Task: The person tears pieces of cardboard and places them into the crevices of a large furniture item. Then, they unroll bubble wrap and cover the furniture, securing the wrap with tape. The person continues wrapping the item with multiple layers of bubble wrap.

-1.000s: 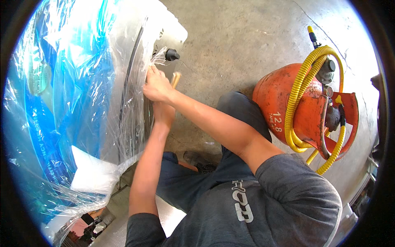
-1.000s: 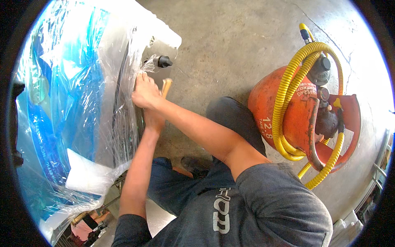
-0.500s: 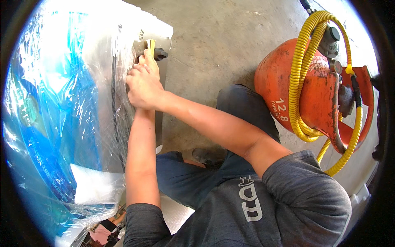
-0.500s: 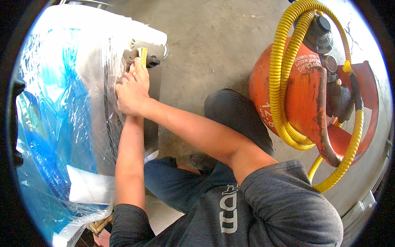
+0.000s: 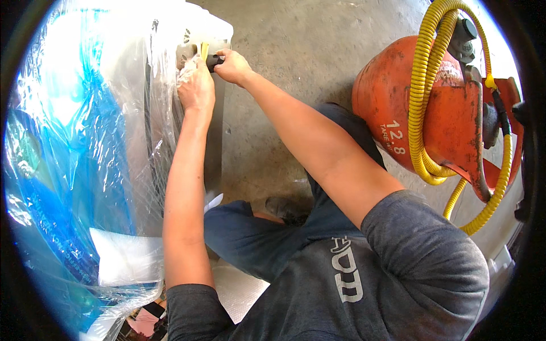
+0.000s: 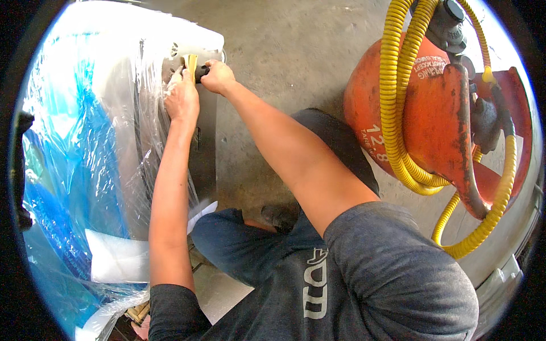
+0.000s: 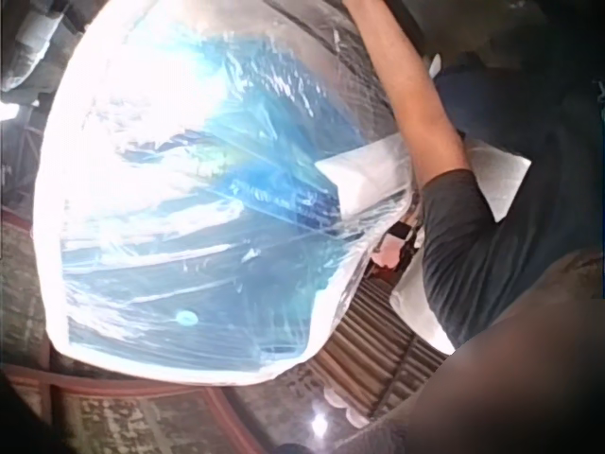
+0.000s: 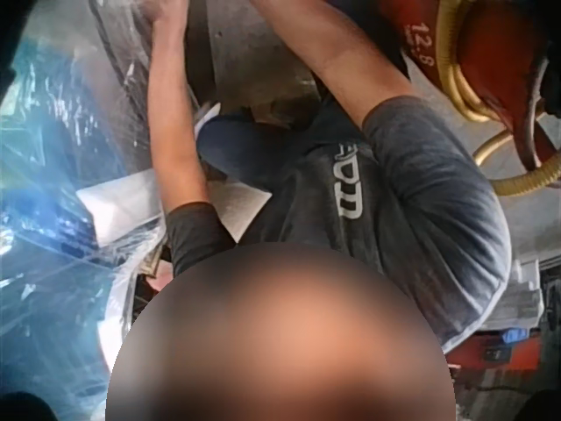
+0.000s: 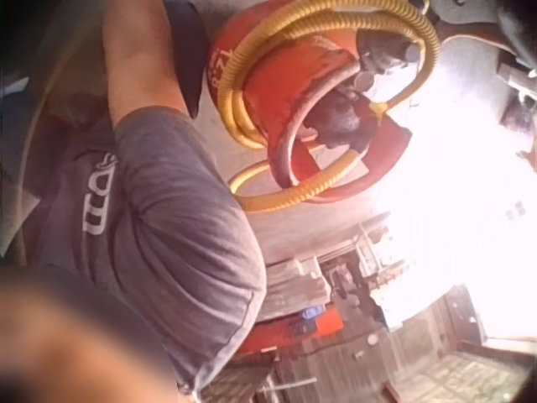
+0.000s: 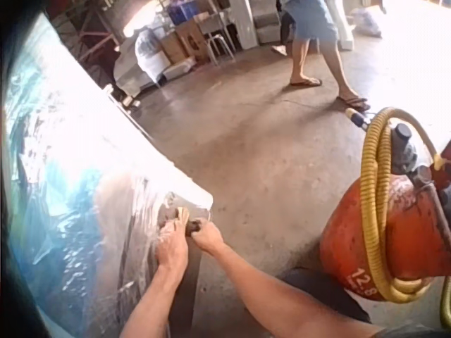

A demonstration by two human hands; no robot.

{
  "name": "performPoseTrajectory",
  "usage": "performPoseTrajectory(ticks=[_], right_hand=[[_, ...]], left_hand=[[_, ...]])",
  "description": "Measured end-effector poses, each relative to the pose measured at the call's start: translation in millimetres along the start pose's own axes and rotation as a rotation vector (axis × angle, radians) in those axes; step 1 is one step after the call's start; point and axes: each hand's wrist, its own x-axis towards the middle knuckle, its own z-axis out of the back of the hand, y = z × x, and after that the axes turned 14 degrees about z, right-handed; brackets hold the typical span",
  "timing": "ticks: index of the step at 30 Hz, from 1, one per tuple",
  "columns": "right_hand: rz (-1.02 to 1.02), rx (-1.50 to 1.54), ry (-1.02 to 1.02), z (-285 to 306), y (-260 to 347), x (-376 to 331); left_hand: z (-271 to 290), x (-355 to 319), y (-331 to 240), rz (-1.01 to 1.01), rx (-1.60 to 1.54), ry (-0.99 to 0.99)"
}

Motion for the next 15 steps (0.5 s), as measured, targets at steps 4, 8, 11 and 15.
performPoseTrajectory(ticks=[4,8,11,15], right_hand=[[0.034,0.081,-0.077,-8.5,-11.9,-2.5],[0.095,0.074,-0.154,-14.6,-17.7,-1.9],[0.134,0.013,-0.196,-21.1,-21.7,-2.5],[0.187,-0.009,-0.228,-24.3,-25.5,-3.2]], left_hand=[[7.6,1.4,-1.5,0.004,0.048,0.031],[6.3,11.0,-0.7,-0.025,0.063,0.077],[1.2,19.4,2.2,-0.133,0.069,0.041],[-5.9,22.6,1.5,-0.131,0.062,0.094]])
